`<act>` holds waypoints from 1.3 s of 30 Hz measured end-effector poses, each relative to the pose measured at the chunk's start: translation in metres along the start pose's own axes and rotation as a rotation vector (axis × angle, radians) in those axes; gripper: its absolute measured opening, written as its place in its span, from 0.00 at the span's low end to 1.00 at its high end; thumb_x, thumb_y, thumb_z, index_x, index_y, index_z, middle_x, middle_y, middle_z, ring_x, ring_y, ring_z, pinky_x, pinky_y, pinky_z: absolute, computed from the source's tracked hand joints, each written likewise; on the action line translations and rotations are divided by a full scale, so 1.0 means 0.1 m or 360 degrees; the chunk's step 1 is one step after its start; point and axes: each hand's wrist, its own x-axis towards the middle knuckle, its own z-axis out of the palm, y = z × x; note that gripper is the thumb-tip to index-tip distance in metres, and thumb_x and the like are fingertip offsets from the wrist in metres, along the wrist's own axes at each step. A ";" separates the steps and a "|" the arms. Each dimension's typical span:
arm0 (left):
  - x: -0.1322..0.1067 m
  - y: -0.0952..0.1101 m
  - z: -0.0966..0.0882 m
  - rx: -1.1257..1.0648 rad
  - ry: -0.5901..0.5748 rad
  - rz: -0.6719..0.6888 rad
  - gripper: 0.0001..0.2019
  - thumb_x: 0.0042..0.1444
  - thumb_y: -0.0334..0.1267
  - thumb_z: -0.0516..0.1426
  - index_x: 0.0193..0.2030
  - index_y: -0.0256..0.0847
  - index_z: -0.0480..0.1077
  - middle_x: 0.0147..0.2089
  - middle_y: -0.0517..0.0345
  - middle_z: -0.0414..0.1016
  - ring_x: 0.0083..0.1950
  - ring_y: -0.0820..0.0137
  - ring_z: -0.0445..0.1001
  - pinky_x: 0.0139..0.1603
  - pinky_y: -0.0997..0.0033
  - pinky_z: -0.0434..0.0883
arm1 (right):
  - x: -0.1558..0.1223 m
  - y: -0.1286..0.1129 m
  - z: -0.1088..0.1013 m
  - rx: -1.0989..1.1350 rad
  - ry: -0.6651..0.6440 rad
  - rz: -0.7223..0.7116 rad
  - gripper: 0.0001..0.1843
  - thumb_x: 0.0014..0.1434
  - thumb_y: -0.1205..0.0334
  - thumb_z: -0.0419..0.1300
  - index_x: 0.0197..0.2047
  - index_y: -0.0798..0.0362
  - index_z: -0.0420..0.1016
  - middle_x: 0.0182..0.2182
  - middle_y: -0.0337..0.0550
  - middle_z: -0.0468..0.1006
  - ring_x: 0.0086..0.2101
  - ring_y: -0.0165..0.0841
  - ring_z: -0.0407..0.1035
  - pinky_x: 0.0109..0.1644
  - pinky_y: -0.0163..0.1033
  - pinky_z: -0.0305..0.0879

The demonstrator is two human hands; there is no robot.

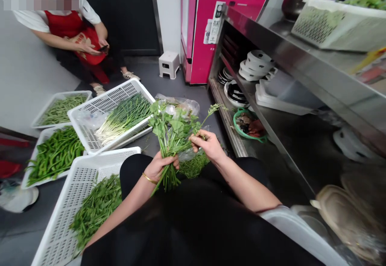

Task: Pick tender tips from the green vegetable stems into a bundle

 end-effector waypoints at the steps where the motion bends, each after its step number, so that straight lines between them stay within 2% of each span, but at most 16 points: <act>1: 0.01 0.02 0.00 0.0022 0.0013 0.0018 0.12 0.40 0.33 0.65 0.31 0.34 0.68 0.24 0.61 0.64 0.24 0.76 0.64 0.24 0.73 0.65 | 0.00 -0.01 -0.02 -0.0041 -0.0006 -0.0019 0.12 0.49 0.56 0.63 0.24 0.55 0.67 0.18 0.34 0.69 0.17 0.24 0.63 0.23 0.32 0.60; 5: 0.02 0.11 -0.03 0.0259 0.0092 0.0129 0.09 0.43 0.32 0.63 0.31 0.33 0.69 0.23 0.60 0.65 0.21 0.78 0.61 0.18 0.77 0.57 | 0.01 0.04 -0.09 -0.0124 0.0041 0.0009 0.13 0.50 0.54 0.62 0.24 0.56 0.69 0.17 0.34 0.69 0.17 0.24 0.62 0.23 0.32 0.61; 7: 0.00 0.15 -0.06 0.0388 0.0137 0.0186 0.08 0.44 0.32 0.63 0.29 0.33 0.69 0.21 0.61 0.64 0.20 0.78 0.60 0.18 0.76 0.57 | 0.01 0.05 -0.17 -0.0220 -0.0012 0.0010 0.13 0.49 0.54 0.62 0.26 0.56 0.71 0.20 0.36 0.71 0.18 0.25 0.64 0.25 0.32 0.62; 9: -0.03 0.18 -0.08 0.0480 0.0195 0.0232 0.07 0.43 0.32 0.63 0.26 0.33 0.68 0.18 0.63 0.63 0.19 0.78 0.59 0.19 0.76 0.57 | -0.01 0.01 -0.31 -0.0344 -0.0142 0.0047 0.13 0.48 0.54 0.63 0.29 0.57 0.73 0.23 0.37 0.73 0.21 0.25 0.66 0.27 0.32 0.64; 12: -0.08 0.23 -0.11 0.0524 0.0252 0.0268 0.09 0.43 0.31 0.63 0.23 0.34 0.65 0.16 0.64 0.61 0.18 0.77 0.59 0.18 0.75 0.57 | -0.07 -0.10 -0.57 -0.0474 -0.0360 0.0247 0.16 0.49 0.55 0.62 0.37 0.58 0.74 0.25 0.39 0.74 0.23 0.27 0.68 0.27 0.33 0.65; 14: -0.09 0.25 -0.12 0.0517 0.0260 0.0279 0.10 0.43 0.31 0.63 0.22 0.35 0.64 0.16 0.64 0.61 0.17 0.78 0.58 0.18 0.75 0.56 | -0.13 -0.17 -0.70 -0.0608 -0.0291 0.0243 0.16 0.52 0.55 0.58 0.40 0.58 0.73 0.25 0.40 0.74 0.23 0.28 0.69 0.27 0.34 0.65; 16: -0.09 0.26 -0.13 0.0518 0.0260 0.0289 0.10 0.43 0.31 0.63 0.22 0.35 0.64 0.16 0.65 0.61 0.17 0.78 0.58 0.17 0.76 0.56 | -0.19 -0.24 -0.72 -0.0904 0.0025 -0.0057 0.15 0.56 0.56 0.55 0.41 0.57 0.73 0.29 0.44 0.74 0.27 0.30 0.69 0.31 0.37 0.67; 18: -0.08 0.25 -0.13 0.0517 0.0243 0.0287 0.09 0.43 0.31 0.63 0.22 0.35 0.64 0.16 0.65 0.60 0.17 0.78 0.58 0.17 0.76 0.56 | -0.22 -0.30 -0.68 -0.1331 0.0270 -0.0504 0.14 0.58 0.58 0.53 0.43 0.55 0.74 0.36 0.48 0.74 0.36 0.34 0.69 0.40 0.41 0.66; 19: -0.08 0.25 -0.12 0.0516 0.0229 0.0285 0.09 0.43 0.31 0.63 0.23 0.35 0.64 0.16 0.65 0.60 0.17 0.78 0.58 0.17 0.76 0.56 | -0.21 -0.33 -0.65 -0.1561 0.0269 -0.0691 0.14 0.59 0.58 0.53 0.44 0.53 0.74 0.40 0.50 0.73 0.42 0.36 0.67 0.46 0.44 0.64; 21: -0.09 0.26 -0.09 0.0518 0.0197 0.0272 0.09 0.44 0.31 0.62 0.23 0.34 0.64 0.16 0.65 0.60 0.17 0.78 0.58 0.17 0.76 0.56 | -0.15 -0.36 -0.61 -0.1959 0.0060 -0.0905 0.13 0.59 0.59 0.54 0.45 0.51 0.74 0.45 0.50 0.71 0.52 0.41 0.60 0.54 0.49 0.56; 24: -0.12 0.26 -0.06 0.0511 0.0176 0.0234 0.09 0.44 0.31 0.63 0.23 0.34 0.65 0.16 0.65 0.60 0.17 0.79 0.58 0.17 0.76 0.56 | -0.05 -0.33 -0.64 -0.2195 -0.0243 -0.0939 0.11 0.60 0.59 0.53 0.38 0.51 0.75 0.39 0.48 0.73 0.51 0.41 0.59 0.57 0.52 0.49; 26: -0.15 0.26 -0.07 0.0467 0.0205 0.0203 0.08 0.43 0.32 0.63 0.26 0.34 0.66 0.18 0.63 0.63 0.17 0.79 0.59 0.17 0.77 0.56 | -0.02 -0.26 -0.69 -0.2056 -0.0299 -0.0852 0.12 0.60 0.59 0.52 0.33 0.53 0.74 0.33 0.46 0.73 0.44 0.37 0.63 0.54 0.48 0.53; 28: -0.17 0.25 -0.09 0.0426 0.0266 0.0178 0.09 0.42 0.33 0.64 0.27 0.33 0.67 0.20 0.60 0.66 0.18 0.79 0.60 0.17 0.77 0.57 | -0.03 -0.17 -0.73 -0.1703 -0.0166 -0.0686 0.13 0.60 0.59 0.51 0.30 0.55 0.72 0.31 0.45 0.72 0.38 0.33 0.65 0.48 0.43 0.58; 34: -0.08 0.14 -0.03 0.0509 0.0321 0.0042 0.09 0.42 0.33 0.64 0.24 0.32 0.68 0.19 0.60 0.66 0.18 0.79 0.60 0.17 0.78 0.57 | 0.01 0.08 -0.76 -0.0016 0.0710 -0.0130 0.12 0.50 0.55 0.59 0.26 0.54 0.66 0.24 0.37 0.70 0.27 0.29 0.67 0.35 0.37 0.64; 36: -0.01 0.10 0.05 0.0568 0.0291 0.0003 0.10 0.41 0.34 0.65 0.24 0.32 0.68 0.20 0.59 0.68 0.18 0.78 0.61 0.17 0.77 0.58 | 0.06 0.15 -0.79 0.0214 0.0870 -0.0079 0.13 0.46 0.54 0.62 0.25 0.54 0.64 0.23 0.36 0.69 0.25 0.28 0.66 0.32 0.36 0.65; 39: 0.09 0.04 0.11 0.0642 0.0237 -0.0031 0.10 0.39 0.34 0.66 0.23 0.33 0.68 0.20 0.60 0.68 0.17 0.78 0.62 0.17 0.77 0.59 | 0.10 0.19 -0.93 0.0069 0.0907 -0.0077 0.15 0.45 0.52 0.62 0.25 0.54 0.65 0.21 0.34 0.69 0.21 0.25 0.64 0.28 0.33 0.63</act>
